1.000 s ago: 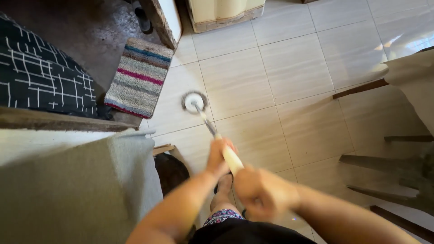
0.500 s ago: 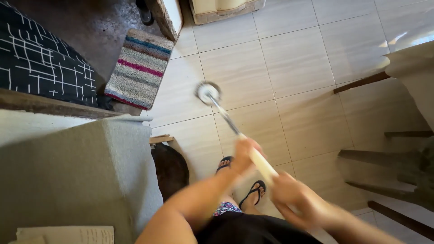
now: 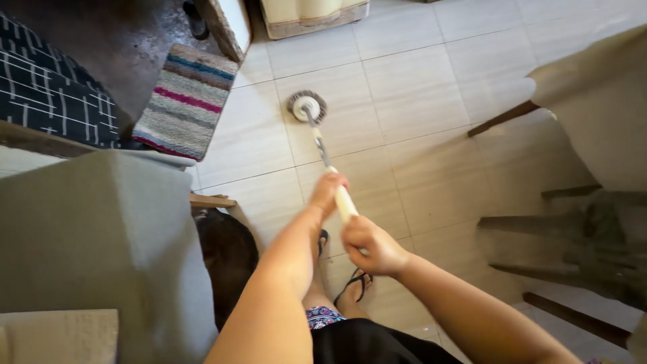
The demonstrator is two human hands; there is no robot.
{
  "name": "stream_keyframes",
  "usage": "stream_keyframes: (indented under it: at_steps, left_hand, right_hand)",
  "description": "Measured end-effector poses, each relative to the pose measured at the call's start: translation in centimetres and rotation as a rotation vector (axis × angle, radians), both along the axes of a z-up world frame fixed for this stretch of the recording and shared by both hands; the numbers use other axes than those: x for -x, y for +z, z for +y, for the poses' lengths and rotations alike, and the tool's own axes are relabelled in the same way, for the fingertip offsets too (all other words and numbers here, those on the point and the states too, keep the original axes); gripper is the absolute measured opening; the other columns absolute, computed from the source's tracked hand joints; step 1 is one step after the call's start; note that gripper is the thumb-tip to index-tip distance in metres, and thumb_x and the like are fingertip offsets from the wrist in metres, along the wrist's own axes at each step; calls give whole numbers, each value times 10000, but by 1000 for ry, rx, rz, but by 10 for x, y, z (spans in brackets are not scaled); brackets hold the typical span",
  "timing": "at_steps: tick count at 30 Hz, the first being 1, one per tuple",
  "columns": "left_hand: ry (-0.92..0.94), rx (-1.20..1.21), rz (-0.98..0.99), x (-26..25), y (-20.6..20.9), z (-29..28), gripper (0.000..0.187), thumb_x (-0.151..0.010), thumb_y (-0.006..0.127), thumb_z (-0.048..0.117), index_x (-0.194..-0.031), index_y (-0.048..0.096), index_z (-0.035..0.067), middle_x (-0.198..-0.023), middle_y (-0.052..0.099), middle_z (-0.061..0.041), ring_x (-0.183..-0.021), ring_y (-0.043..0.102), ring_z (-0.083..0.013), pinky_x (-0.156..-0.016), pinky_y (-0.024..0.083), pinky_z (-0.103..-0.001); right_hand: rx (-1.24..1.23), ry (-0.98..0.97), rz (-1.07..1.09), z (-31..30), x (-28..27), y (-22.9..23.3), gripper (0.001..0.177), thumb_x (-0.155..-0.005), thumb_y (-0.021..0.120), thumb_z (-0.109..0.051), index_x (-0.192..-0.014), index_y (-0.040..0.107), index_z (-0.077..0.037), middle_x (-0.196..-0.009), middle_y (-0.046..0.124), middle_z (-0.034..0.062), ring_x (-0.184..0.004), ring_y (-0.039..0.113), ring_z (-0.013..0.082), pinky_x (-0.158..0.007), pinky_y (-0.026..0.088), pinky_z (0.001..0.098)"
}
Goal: Clean the tiled floor using a long-handled brush.
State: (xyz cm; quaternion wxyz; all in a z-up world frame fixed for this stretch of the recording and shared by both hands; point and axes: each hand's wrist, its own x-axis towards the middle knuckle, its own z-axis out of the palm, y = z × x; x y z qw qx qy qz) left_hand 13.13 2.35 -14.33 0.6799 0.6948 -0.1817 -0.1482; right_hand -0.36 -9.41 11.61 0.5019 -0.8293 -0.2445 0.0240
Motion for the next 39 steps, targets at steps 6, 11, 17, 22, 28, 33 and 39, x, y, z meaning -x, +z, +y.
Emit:
stream_keyframes:
  at_steps: [6, 11, 17, 22, 28, 33, 39]
  left_hand:
    - [-51, -363, -598, 16, 89, -6, 43, -851, 622, 142, -819, 650, 144, -857, 675, -64, -884, 617, -330, -784, 487, -435]
    - [-134, -414, -642, 60, 128, -38, 89, -843, 618, 90, -850, 654, 171, -868, 673, -26, -885, 645, -290, -897, 459, -451]
    - [-54, -352, -708, 89, 172, -44, 133, -788, 647, 63, -879, 643, 159, -927, 670, -23, -907, 643, -287, -932, 434, -481]
    - [-153, -266, -720, 108, 169, -45, 113, -804, 693, 83, -818, 601, 146, -948, 654, -50, -918, 637, -279, -840, 470, -444]
    - [5, -212, -481, 142, 125, -44, 242, -763, 807, 113, -796, 568, 98, -851, 600, -79, -866, 589, -321, -763, 504, -427]
    - [97, -211, -375, 153, 97, -46, 258, -719, 815, 35, -784, 570, 82, -804, 608, -83, -792, 598, -317, -694, 519, -407]
    - [181, 157, 212, 145, 54, -48, 175, -824, 765, 139, -829, 606, 67, -819, 613, -78, -790, 619, -287, -756, 581, -385]
  right_hand:
    - [-847, -621, 1000, -50, 21, -24, 329, -919, 560, -190, -1231, 567, -87, -1097, 648, 56, -905, 623, 170, -815, 494, 366]
    - [-1029, -629, 1467, -75, 38, -10, 339, -962, 530, -265, -1187, 527, -12, -1010, 638, 151, -765, 646, 214, -657, 545, 357]
    - [-835, -399, 1425, -101, 59, 4, 384, -936, 600, -182, -1260, 509, 1, -912, 627, 115, -646, 607, 179, -495, 513, 306]
    - [-244, -422, 1316, -84, 76, 14, 597, -850, 663, -81, -1410, 456, -98, -875, 593, 128, -610, 588, 228, -496, 522, 365]
    - [-820, -623, 1488, -60, 102, -8, 656, -876, 575, -135, -1498, 397, -247, -945, 627, 123, -658, 621, 177, -575, 583, 354]
    - [-907, -600, 1545, -60, 106, -49, 630, -932, 544, -191, -1530, 399, -328, -861, 588, 86, -595, 560, 165, -497, 484, 325]
    - [-618, -685, 1501, -35, 81, -44, 643, -940, 547, -170, -1542, 392, -332, -824, 598, 67, -588, 564, 175, -505, 481, 356]
